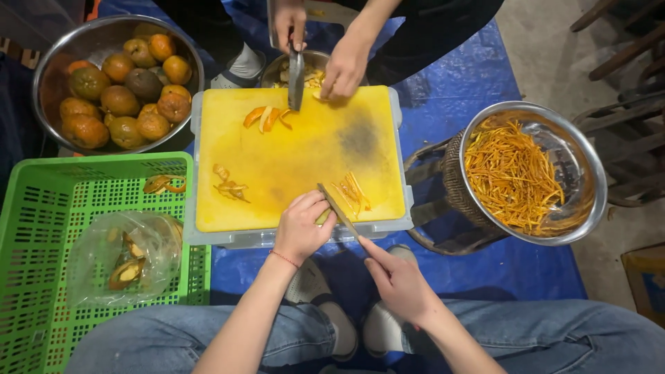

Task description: Two people are sitting and using knives to slice orange peels into thin julienne strips on a yellow cutting board.

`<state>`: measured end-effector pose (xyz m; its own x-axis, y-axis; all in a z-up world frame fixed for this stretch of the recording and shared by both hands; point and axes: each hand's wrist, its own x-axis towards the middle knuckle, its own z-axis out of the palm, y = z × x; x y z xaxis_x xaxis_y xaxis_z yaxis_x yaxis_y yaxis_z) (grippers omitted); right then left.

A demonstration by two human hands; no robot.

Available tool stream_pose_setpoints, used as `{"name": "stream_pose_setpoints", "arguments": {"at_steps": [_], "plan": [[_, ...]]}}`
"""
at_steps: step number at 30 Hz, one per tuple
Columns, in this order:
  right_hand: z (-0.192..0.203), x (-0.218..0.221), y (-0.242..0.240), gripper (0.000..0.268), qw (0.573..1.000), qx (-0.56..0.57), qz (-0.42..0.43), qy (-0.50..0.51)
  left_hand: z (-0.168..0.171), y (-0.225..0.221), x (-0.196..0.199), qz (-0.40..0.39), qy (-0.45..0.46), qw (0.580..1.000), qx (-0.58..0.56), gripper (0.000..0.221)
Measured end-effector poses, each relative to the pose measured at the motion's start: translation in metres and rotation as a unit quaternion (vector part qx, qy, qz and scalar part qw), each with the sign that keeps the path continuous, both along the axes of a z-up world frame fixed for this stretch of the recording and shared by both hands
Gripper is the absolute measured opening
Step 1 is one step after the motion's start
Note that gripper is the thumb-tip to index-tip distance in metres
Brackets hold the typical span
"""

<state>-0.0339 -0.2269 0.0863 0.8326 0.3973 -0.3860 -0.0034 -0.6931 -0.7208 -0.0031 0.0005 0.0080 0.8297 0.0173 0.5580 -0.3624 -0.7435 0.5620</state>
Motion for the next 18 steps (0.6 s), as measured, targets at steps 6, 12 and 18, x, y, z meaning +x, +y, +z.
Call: {"name": "stream_pose_setpoints", "arguments": {"at_steps": [6, 12, 18], "plan": [[0.023, -0.004, -0.005, 0.054, 0.995, -0.082, 0.006, 0.055, -0.003, 0.001, -0.001, -0.001, 0.004, 1.000, -0.004, 0.014], [0.039, -0.003, -0.003, 0.054, 0.992, -0.092, -0.016, 0.087, -0.006, 0.000, -0.002, 0.010, 0.010, 1.000, -0.019, 0.013], [0.035, -0.004, -0.004, 0.053, 0.991, -0.087, -0.036, 0.095, 0.006, 0.000, 0.000, 0.004, -0.022, 1.000, -0.014, 0.009]]}}
